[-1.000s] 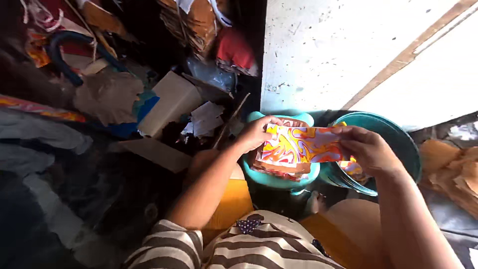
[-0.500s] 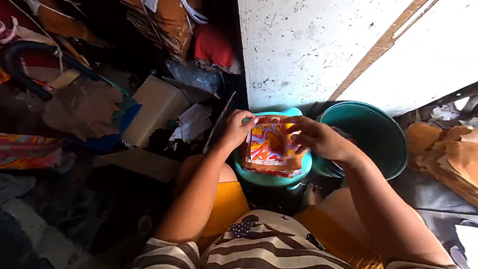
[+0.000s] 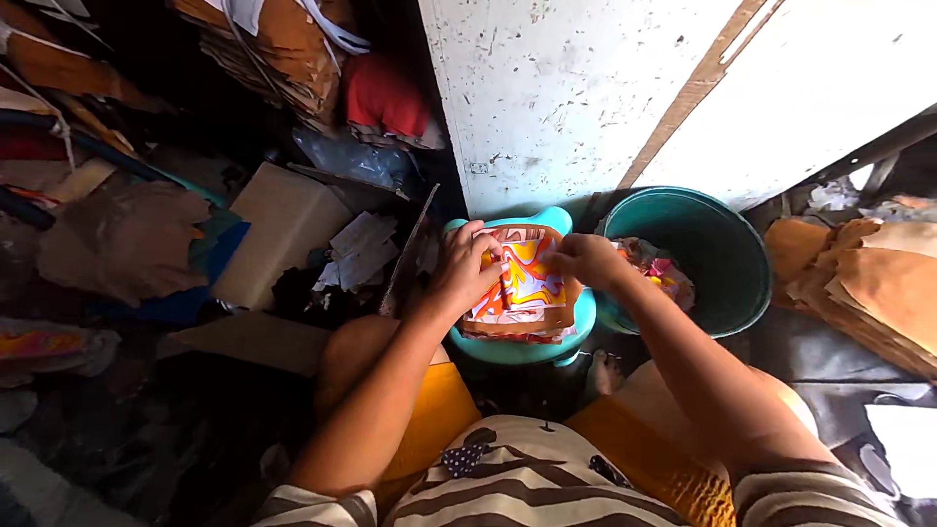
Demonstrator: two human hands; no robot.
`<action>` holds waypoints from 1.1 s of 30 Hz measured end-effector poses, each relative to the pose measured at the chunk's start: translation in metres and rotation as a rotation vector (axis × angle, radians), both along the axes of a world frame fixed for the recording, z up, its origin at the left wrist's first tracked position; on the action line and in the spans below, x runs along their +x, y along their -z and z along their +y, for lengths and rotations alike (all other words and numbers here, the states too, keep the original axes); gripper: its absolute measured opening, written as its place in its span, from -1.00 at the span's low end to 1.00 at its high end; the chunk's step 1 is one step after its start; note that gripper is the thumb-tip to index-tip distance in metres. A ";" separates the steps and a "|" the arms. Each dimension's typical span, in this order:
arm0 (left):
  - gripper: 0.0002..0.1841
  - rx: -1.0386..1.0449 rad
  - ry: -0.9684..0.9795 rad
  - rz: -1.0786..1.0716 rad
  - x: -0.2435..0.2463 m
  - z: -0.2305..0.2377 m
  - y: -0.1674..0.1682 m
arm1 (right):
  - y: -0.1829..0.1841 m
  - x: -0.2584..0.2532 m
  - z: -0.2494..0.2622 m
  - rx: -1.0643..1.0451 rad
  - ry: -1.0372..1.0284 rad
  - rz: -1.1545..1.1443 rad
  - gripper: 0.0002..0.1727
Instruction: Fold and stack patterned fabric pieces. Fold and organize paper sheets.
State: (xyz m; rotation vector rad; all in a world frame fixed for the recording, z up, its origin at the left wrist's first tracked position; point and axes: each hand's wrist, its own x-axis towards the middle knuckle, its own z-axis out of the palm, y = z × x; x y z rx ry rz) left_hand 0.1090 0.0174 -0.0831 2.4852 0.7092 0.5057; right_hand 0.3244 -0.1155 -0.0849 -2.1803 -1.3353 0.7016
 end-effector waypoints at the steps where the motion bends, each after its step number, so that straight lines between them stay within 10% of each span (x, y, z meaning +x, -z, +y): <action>1: -0.81 0.005 -0.002 -0.014 0.000 0.000 0.002 | 0.001 0.000 0.003 0.001 -0.016 0.003 -0.62; 16: -0.46 0.012 0.134 0.020 0.005 -0.003 0.015 | -0.001 0.090 -0.019 0.098 0.297 0.120 -0.60; 27: -0.36 0.003 0.096 -0.038 0.000 0.001 0.016 | 0.144 0.162 -0.065 -0.608 0.236 -0.078 -0.39; 33: -0.41 -0.023 0.062 -0.116 0.005 0.008 -0.009 | 0.105 0.186 -0.082 -0.218 0.348 -0.072 -0.62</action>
